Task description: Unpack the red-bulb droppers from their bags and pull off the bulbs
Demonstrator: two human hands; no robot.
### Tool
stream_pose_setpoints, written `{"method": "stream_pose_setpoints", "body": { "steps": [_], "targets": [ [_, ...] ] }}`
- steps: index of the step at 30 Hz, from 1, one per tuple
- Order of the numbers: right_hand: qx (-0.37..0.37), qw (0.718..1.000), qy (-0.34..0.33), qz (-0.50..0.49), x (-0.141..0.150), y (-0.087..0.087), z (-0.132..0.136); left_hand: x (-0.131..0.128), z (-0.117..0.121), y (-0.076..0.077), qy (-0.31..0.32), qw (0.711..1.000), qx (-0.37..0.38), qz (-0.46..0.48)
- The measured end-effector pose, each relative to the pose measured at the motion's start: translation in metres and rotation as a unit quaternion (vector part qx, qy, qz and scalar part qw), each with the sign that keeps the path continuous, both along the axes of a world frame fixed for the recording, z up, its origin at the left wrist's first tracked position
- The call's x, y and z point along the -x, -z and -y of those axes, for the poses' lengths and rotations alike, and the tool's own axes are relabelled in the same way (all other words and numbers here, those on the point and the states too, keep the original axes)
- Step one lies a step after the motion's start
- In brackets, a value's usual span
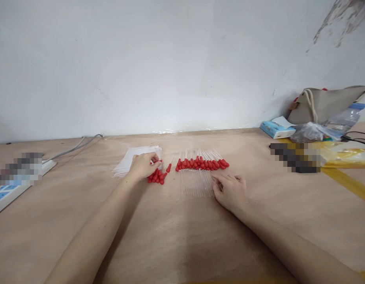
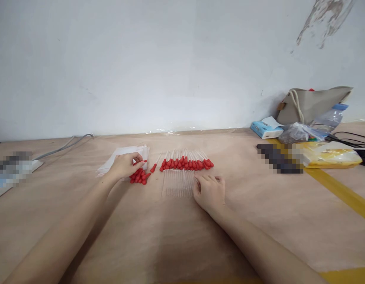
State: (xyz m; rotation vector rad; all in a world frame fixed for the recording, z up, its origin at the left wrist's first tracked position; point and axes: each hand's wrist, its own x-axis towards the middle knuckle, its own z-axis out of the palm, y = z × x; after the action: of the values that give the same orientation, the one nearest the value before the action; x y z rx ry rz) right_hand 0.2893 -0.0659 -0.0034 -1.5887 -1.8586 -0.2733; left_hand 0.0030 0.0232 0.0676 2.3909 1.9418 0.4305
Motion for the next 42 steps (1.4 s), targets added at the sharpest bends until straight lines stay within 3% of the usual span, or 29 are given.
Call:
{"method": "stream_pose_setpoints", "body": {
  "steps": [4, 10, 13, 18, 26, 30, 32, 35, 39, 42],
  "targets": [
    [0.032, 0.999, 0.007, 0.007, 0.002, -0.001, 0.002, -0.003, -0.006, 0.001, -0.013, 0.997, 0.026, -0.065],
    [0.075, 0.997, 0.004, -0.012, 0.003, -0.004, 0.002, -0.018, -0.006, -0.003, 0.01, 0.998, 0.024, -0.049],
    [0.086, 0.996, 0.001, -0.036, 0.001, -0.005, 0.0, -0.03, -0.009, 0.0, 0.033, 0.997, 0.039, -0.065],
    [0.095, 0.992, -0.004, -0.08, -0.003, -0.007, -0.005, -0.041, -0.017, 0.009, 0.008, 0.994, 0.065, -0.09],
    [0.083, 0.991, -0.015, -0.105, -0.005, -0.006, -0.007, -0.05, -0.017, 0.012, -0.033, 0.994, 0.045, -0.093],
    [0.045, 0.993, -0.01, -0.109, -0.006, 0.0, -0.009, -0.052, 0.0, 0.01, -0.054, 0.994, -0.046, -0.082],
    [0.004, 0.993, -0.014, -0.115, -0.006, 0.003, -0.011, -0.05, 0.017, 0.013, -0.031, 0.99, -0.118, -0.074],
    [-0.056, 0.99, -0.065, -0.111, -0.006, 0.003, -0.012, -0.046, 0.048, 0.024, 0.067, 0.98, -0.182, -0.044],
    [-0.077, 0.977, -0.192, -0.051, -0.001, -0.005, -0.005, -0.045, 0.084, 0.043, 0.182, 0.96, -0.21, 0.009],
    [-0.08, 0.963, -0.257, 0.005, 0.005, -0.011, 0.001, -0.048, 0.099, 0.054, 0.22, 0.95, -0.216, 0.051]
  ]
}}
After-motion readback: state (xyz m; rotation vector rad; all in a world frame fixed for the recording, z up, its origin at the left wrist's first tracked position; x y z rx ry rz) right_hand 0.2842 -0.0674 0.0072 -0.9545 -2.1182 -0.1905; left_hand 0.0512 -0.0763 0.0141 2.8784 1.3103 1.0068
